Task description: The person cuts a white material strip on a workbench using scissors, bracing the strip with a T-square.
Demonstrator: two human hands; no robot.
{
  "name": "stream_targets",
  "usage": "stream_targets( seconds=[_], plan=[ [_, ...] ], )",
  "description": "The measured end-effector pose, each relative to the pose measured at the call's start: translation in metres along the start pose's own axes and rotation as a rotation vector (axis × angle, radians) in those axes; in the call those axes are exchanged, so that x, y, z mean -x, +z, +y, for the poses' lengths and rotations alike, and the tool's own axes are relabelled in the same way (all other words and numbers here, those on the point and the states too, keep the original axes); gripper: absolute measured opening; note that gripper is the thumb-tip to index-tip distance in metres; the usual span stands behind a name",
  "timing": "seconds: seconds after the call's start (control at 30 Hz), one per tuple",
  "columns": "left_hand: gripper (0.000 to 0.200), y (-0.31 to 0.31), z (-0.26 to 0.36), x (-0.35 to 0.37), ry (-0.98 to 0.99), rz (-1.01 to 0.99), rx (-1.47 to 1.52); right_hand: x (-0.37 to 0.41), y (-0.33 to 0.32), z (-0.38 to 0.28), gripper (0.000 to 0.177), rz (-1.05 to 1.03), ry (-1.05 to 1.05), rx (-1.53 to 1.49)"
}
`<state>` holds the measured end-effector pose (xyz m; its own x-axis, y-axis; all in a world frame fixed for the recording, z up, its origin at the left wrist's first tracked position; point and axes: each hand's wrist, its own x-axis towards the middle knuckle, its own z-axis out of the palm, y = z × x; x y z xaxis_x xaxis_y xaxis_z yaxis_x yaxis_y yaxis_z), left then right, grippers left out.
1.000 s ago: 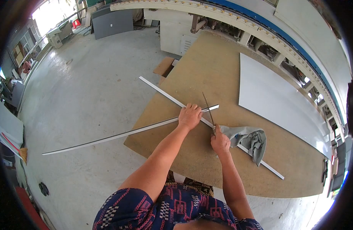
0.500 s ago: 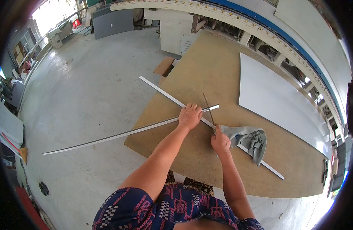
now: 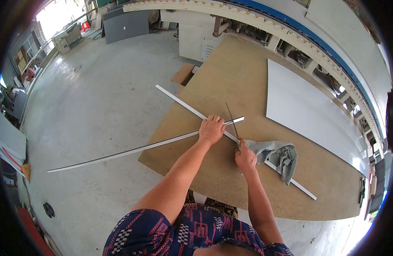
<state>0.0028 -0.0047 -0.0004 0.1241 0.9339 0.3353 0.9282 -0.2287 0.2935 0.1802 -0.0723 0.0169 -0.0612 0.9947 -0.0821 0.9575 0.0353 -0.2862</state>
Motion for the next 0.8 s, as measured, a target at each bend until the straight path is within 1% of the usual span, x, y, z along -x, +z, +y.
stream_targets(
  seconds=[0.37,0.47,0.57,0.67,0.77,0.8],
  plan=[
    [0.022,0.0079,-0.0023,-0.0002,0.001,0.009,-0.018,-0.0012,0.0035,0.0029,0.056,0.002,-0.017,0.007],
    [0.022,0.0056,-0.0016,0.0,-0.002,0.0,-0.01,-0.0001,-0.0007,0.0002,0.059,-0.025,-0.012,0.002],
    [0.021,0.0052,-0.0011,0.0004,-0.002,0.014,-0.003,0.004,0.0001,-0.0018,0.06,0.052,-0.009,-0.042],
    [0.021,0.002,-0.0001,0.0008,0.002,0.012,-0.01,0.0082,-0.0007,-0.0021,0.054,0.103,-0.023,-0.098],
    [0.021,0.0045,-0.001,0.0005,0.006,0.022,-0.011,0.006,0.0082,0.0049,0.037,0.106,-0.009,-0.159],
    [0.02,0.0038,-0.0006,0.0006,0.003,0.018,-0.014,0.0064,0.0071,0.0036,0.035,0.106,-0.002,-0.147]
  ],
)
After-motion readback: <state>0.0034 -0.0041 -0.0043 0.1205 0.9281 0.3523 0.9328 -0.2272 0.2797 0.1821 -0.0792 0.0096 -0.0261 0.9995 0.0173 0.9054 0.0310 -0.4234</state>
